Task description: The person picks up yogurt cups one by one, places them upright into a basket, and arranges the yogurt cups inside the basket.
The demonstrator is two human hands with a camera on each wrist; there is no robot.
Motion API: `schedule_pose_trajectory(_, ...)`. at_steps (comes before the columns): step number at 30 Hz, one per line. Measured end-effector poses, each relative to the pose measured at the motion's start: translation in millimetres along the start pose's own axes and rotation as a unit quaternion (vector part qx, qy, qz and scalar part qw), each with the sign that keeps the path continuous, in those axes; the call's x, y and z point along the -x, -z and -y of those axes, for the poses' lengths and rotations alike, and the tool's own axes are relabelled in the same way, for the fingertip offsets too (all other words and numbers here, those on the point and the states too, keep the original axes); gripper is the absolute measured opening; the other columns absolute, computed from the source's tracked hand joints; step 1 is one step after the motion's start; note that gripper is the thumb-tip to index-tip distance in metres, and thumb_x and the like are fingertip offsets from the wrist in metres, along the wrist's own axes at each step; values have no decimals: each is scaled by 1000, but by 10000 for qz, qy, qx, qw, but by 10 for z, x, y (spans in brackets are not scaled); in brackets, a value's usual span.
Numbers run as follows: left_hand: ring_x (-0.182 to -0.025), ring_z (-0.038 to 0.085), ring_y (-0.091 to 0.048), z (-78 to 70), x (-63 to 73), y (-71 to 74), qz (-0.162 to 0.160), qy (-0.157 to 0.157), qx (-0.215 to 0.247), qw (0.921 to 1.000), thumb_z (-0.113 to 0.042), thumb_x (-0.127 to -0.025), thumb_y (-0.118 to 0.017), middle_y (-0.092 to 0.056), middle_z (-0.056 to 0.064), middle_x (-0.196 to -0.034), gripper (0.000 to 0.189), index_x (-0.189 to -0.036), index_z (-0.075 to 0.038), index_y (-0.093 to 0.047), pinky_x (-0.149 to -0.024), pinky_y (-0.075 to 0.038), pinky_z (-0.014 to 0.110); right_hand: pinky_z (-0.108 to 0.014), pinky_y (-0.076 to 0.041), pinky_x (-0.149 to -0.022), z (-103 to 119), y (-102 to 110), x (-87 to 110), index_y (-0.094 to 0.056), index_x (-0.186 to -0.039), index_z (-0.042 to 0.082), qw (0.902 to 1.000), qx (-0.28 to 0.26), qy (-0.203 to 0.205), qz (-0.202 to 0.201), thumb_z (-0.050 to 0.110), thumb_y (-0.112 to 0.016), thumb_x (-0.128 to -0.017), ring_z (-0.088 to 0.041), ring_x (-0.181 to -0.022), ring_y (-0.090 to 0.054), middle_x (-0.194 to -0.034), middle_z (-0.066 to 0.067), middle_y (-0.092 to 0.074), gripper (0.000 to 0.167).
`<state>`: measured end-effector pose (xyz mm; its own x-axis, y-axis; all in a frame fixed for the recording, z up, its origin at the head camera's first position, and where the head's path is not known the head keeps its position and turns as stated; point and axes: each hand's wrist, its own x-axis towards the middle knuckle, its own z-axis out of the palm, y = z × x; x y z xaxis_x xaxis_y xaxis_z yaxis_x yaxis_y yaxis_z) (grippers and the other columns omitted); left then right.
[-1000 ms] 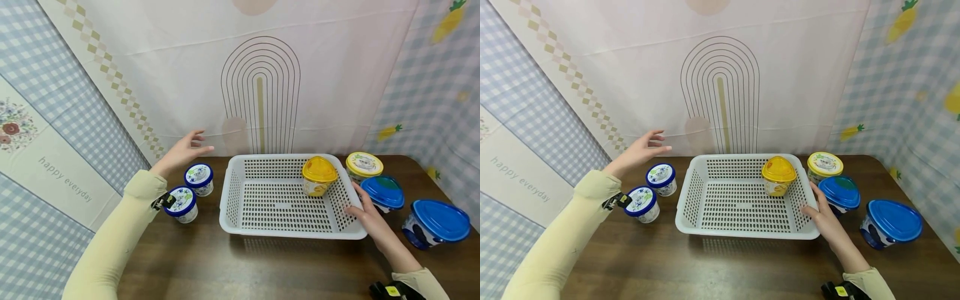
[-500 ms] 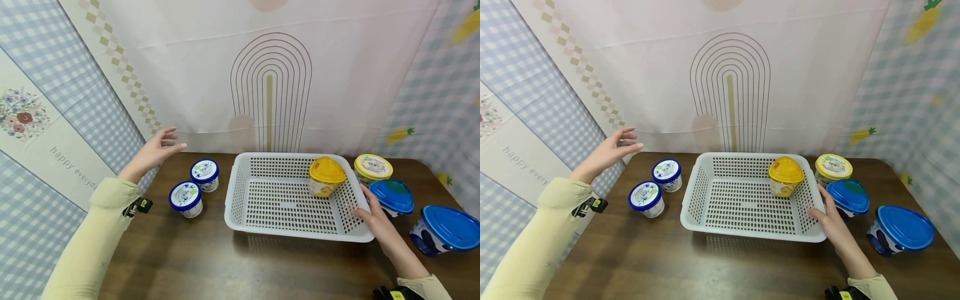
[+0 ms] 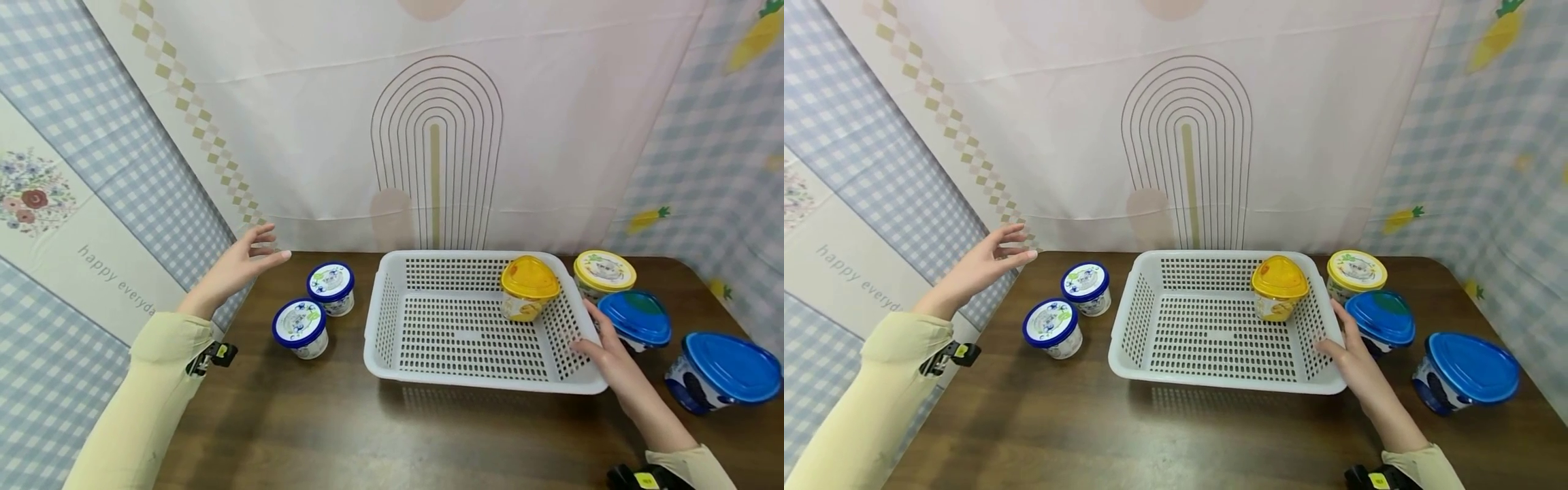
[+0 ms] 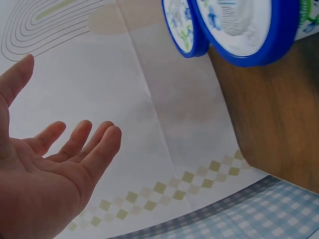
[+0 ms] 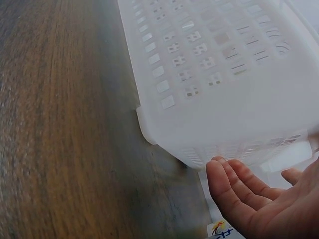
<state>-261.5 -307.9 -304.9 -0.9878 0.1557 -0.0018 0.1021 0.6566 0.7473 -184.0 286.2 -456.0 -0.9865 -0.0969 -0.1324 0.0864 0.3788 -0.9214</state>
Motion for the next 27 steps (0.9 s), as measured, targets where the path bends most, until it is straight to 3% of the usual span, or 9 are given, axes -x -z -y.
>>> schedule_pose_trajectory(11, -144, 44, -31, 251, 113, -100, 65, 142, -33, 9999, -46, -96, -65, -22, 22, -162, 94, -163, -15, -7, -110, -32, 64, -45, -60, -76, -7, -14, -11, 16, -160, 16, 10000, -41, 13, 10, 18, -48, -104, -45, -111, -56, -152, -37, -14, 85)
schedule_pose_trajectory(20, -142, 48, -33, 411, 211, -203, 139, 290, -174, 9993, -47, -95, -66, -27, 26, -159, 95, -162, -8, -10, -109, -34, 65, -44, -60, -77, 0, -17, -13, 17, -160, 17, 10000, -38, -31, -1, 18, -48, -104, -46, -113, -54, -153, -37, -14, 85)
schedule_pose_trajectory(27, -140, 50, -33, 558, 253, -305, 205, 222, -160, 9994, -44, -96, -66, -28, 29, -156, 92, -161, -5, -13, -109, -34, 65, -42, -60, -76, 0, -4, -4, 17, -160, 16, 10000, -57, -32, -27, 17, -48, -104, -44, -111, -57, -151, -37, -18, 85)
